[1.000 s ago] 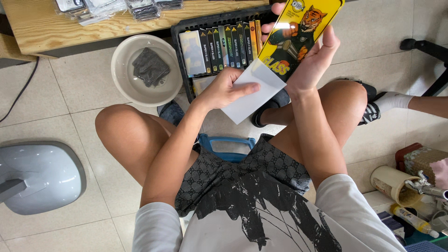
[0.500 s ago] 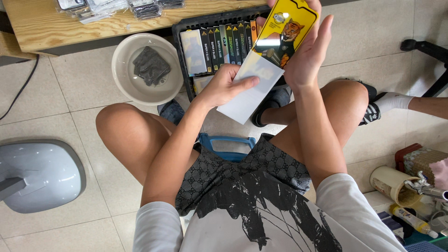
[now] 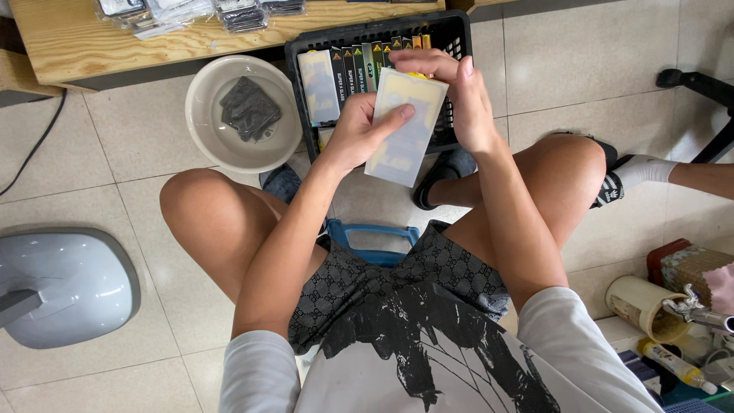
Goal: The person wipes a phone screen protector box with a cloth, opens the box to take out several wrapped screen protectors, and organizes them in a black plastic basket on the floor.
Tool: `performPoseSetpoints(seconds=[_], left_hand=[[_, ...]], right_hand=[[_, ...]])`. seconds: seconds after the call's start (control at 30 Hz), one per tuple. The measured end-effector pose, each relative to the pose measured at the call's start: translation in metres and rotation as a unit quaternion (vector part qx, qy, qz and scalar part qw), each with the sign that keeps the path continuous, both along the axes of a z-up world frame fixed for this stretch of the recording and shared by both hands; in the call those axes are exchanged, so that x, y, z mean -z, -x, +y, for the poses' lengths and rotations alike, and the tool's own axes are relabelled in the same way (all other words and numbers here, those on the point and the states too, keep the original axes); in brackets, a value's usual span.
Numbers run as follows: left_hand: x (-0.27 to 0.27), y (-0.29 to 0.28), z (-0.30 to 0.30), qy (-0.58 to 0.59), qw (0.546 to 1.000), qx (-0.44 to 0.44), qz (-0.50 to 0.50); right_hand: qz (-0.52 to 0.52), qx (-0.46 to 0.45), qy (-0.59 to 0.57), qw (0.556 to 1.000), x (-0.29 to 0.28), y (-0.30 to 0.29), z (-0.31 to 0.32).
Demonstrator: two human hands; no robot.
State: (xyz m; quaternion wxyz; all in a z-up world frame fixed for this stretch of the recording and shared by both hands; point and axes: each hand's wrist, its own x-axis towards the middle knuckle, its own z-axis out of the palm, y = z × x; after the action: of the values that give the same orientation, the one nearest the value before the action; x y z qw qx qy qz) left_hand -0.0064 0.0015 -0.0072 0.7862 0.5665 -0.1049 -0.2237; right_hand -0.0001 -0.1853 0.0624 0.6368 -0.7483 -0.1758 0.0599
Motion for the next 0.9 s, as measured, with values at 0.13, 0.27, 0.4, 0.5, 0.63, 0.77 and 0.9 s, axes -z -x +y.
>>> performPoseSetpoints(seconds=[0.13,0.27,0.4,0.5,0.63,0.77,0.9], left_hand=[[-0.001,-0.001,0.001,-0.003,1.000,-0.005,-0.014],[0.000,-0.002,0.002,-0.021,0.999,-0.008,-0.027],[-0.002,-0.003,0.001,-0.012,0.999,-0.041,0.011],[0.008,-0.011,0.004,-0.017,0.985,-0.173,0.000],[0.006,-0.024,0.019,0.005,0.956,-0.288,0.064],[0.010,-0.028,0.026,0.066,0.929,-0.358,0.059],[0.005,-0.018,0.035,-0.104,0.893,-0.437,0.010]], right_hand=[[-0.036,0.053,-0.002,0.998,-0.003,0.001,0.000],[-0.124,0.017,0.039,0.991,-0.002,-0.001,0.001],[-0.138,0.013,0.094,0.986,-0.003,-0.002,0.004],[-0.032,0.017,0.094,0.995,0.016,0.001,0.006],[-0.043,0.020,0.156,0.987,0.043,0.004,0.014],[-0.002,0.038,0.072,0.997,0.076,0.001,0.025],[0.087,0.119,-0.037,0.988,0.146,-0.012,0.039]])
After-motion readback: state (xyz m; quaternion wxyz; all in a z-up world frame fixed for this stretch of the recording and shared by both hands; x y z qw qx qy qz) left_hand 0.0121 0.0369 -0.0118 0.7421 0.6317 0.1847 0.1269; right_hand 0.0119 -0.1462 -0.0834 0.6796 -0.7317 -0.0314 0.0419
